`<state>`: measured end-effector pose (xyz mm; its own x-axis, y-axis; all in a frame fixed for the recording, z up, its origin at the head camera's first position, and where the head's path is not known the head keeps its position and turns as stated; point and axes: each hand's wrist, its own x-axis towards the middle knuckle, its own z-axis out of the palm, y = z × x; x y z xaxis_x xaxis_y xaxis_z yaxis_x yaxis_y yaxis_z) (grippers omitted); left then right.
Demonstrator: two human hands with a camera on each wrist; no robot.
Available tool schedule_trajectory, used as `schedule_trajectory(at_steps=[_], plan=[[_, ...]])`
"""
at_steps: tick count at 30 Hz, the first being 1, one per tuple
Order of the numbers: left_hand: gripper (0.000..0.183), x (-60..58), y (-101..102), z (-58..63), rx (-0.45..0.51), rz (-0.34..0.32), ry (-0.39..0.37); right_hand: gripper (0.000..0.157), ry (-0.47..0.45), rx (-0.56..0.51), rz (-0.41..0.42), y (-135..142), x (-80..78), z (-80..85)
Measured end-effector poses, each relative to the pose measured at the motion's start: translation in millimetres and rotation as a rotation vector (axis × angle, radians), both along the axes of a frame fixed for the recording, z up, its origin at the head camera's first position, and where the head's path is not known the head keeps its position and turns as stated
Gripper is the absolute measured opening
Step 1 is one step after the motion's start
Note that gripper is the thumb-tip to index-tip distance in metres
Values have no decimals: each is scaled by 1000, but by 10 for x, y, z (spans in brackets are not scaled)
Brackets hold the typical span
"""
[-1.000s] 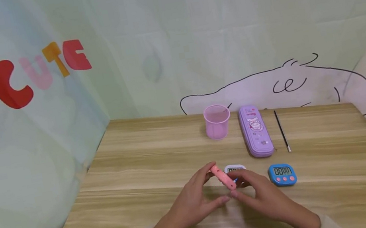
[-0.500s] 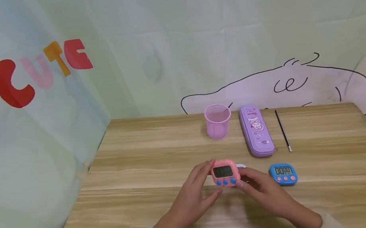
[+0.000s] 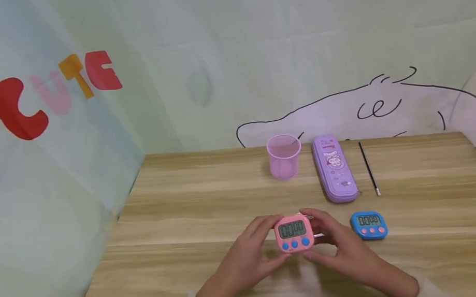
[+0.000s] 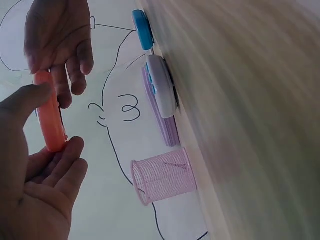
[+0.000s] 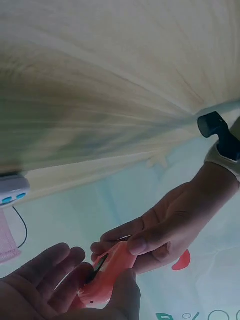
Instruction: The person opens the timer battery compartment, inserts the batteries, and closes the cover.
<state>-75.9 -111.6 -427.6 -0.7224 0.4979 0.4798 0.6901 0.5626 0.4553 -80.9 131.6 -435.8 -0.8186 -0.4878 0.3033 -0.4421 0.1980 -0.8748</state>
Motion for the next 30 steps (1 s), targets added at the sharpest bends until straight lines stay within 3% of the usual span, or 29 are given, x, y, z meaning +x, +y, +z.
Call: schedule_trajectory(at_steps=[5, 10, 15, 20, 30], plan=[[70, -7, -27, 95, -71, 7, -19, 66, 193, 97, 27, 30, -86, 48], [69, -33, -113, 158, -203, 52, -53, 62, 319, 312, 8, -23, -214, 71], [69, -149, -224, 160, -302, 86, -114, 62, 365, 522, 24, -156, -385, 127], [70, -312, -307, 118, -391, 112, -222, 60, 388, 681, 67, -312, -557, 170], [62, -522, -359, 29, -516, 92, -337, 45, 422, 839, 91, -627, -698, 81]])
